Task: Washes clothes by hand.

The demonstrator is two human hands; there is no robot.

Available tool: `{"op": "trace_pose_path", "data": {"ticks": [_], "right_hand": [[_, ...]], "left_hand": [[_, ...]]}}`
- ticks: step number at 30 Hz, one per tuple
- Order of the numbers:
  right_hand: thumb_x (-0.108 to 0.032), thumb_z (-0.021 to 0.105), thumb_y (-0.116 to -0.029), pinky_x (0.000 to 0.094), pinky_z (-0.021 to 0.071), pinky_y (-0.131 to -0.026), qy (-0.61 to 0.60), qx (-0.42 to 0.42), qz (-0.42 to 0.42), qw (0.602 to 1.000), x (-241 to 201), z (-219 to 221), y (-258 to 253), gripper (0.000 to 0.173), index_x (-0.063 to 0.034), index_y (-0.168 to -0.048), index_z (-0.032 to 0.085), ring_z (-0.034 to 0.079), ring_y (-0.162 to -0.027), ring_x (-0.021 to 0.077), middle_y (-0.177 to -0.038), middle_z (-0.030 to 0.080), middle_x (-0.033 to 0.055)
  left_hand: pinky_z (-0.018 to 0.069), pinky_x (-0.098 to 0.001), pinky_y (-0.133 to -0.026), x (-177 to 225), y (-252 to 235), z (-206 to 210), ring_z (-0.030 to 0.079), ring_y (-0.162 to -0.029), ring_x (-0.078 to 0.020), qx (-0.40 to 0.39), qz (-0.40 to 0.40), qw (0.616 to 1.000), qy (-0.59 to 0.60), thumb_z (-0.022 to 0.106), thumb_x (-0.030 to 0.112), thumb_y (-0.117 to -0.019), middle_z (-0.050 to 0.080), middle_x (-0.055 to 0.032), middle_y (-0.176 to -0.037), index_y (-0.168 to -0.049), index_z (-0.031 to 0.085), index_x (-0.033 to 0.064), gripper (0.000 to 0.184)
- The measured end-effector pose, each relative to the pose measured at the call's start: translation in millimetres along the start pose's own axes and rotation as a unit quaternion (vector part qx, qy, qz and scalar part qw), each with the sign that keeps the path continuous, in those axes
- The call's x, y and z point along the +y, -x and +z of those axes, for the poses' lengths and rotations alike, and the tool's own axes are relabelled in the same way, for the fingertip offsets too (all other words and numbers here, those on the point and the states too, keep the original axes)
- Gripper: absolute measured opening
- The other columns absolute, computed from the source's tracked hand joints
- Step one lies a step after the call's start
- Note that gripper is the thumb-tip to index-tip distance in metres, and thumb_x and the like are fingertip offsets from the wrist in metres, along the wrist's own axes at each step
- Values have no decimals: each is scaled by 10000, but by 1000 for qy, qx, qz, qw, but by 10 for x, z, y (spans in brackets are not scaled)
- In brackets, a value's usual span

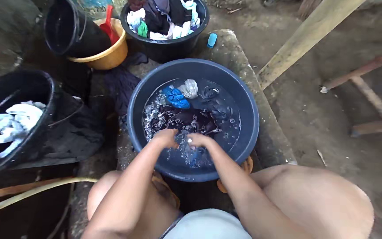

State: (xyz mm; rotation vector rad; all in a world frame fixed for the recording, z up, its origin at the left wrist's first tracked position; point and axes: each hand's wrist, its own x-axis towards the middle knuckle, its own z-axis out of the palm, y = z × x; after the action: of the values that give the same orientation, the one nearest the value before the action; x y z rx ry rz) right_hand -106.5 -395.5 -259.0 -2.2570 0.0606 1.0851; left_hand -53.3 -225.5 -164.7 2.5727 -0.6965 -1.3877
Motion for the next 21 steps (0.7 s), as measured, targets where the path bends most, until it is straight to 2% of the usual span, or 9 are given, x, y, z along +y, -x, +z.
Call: {"op": "trace_pose_path", "data": {"ticks": [3, 7, 9, 11, 14, 16, 18, 20, 21], "right_hand": [[-81, 627, -985, 577, 497, -943, -7, 59, -145, 988, -555, -478, 533, 273, 58, -1221, 625, 658, -1034, 387, -1101, 672, 273], [-61, 564, -928, 377, 580, -714, -213, 201, -307, 906, -454, -745, 1207, 196, 36, -1097, 588, 663, -747, 155, -863, 677, 98], [-83, 522, -961, 335, 567, -715, -330, 293, -238, 865, -181, -784, 1287, 266, 5, -1211, 502, 640, -772, 114, -905, 645, 65], [-118, 513, -966, 358, 554, -711, -427, 354, -114, 825, 144, -717, 1142, 413, -38, -1361, 425, 624, -822, 154, -997, 614, 91], [-268, 472, -1065, 473, 563, -850, -525, 309, -26, 792, 412, -318, 810, 477, -36, -1475, 392, 629, -1013, 281, -1201, 600, 186], [-493, 346, -1104, 501, 541, -915, -595, 244, -42, 765, 335, -37, 611, 592, -96, -1544, 343, 618, -1106, 318, -1312, 583, 202], [-668, 235, -1053, 465, 556, -922, -703, 201, -85, 677, 176, 145, 515, 711, -146, -1497, 425, 640, -1123, 281, -1314, 619, 152], [-768, 254, -990, 420, 574, -916, -787, 176, -143, 574, 88, 187, 521, 788, -165, -1440, 487, 657, -1106, 239, -1265, 650, 107], [-758, 280, -993, 404, 569, -928, -801, 168, -174, 547, 83, 162, 534, 766, -168, -1431, 495, 654, -1114, 223, -1262, 653, 93]], "left_hand": [[468, -666, -992, 7, -73, 100, 579, -1229, -497, -28, -22, 999, 13, 850, 300, -861, 534, -317, -1421, -1643, 246, 183, 995], [421, -664, -1058, 50, -170, 189, 573, -1259, -468, 31, 17, 997, 73, 745, 335, -955, 605, -301, -1337, -1396, 573, -11, 587], [464, -697, -987, 91, -168, 187, 628, -1159, -485, 148, 22, 983, 107, 716, 304, -960, 668, -304, -1192, -1219, 674, -37, 430], [487, -695, -950, 153, -156, 162, 655, -1098, -478, 248, 36, 958, 138, 702, 270, -958, 688, -294, -1112, -1157, 684, -40, 369], [503, -645, -927, 355, -94, 197, 673, -1049, -419, 320, 78, 916, 229, 715, 164, -918, 699, -258, -1070, -1137, 685, -25, 291], [532, -595, -902, 498, -165, 298, 680, -1011, -373, 315, 123, 885, 320, 704, 77, -884, 693, -244, -1070, -1155, 657, -40, 299], [577, -524, -859, 642, -201, 433, 690, -956, -325, 288, 159, 841, 430, 664, 13, -888, 681, -238, -1095, -1218, 610, -54, 341], [587, -454, -837, 750, -122, 479, 674, -940, -282, 243, 173, 788, 538, 574, -37, -943, 632, -235, -1174, -1358, 488, -39, 424], [583, -413, -816, 753, -94, 463, 658, -919, -247, 222, 171, 766, 579, 527, -49, -965, 601, -212, -1194, -1427, 393, 13, 485]]}}
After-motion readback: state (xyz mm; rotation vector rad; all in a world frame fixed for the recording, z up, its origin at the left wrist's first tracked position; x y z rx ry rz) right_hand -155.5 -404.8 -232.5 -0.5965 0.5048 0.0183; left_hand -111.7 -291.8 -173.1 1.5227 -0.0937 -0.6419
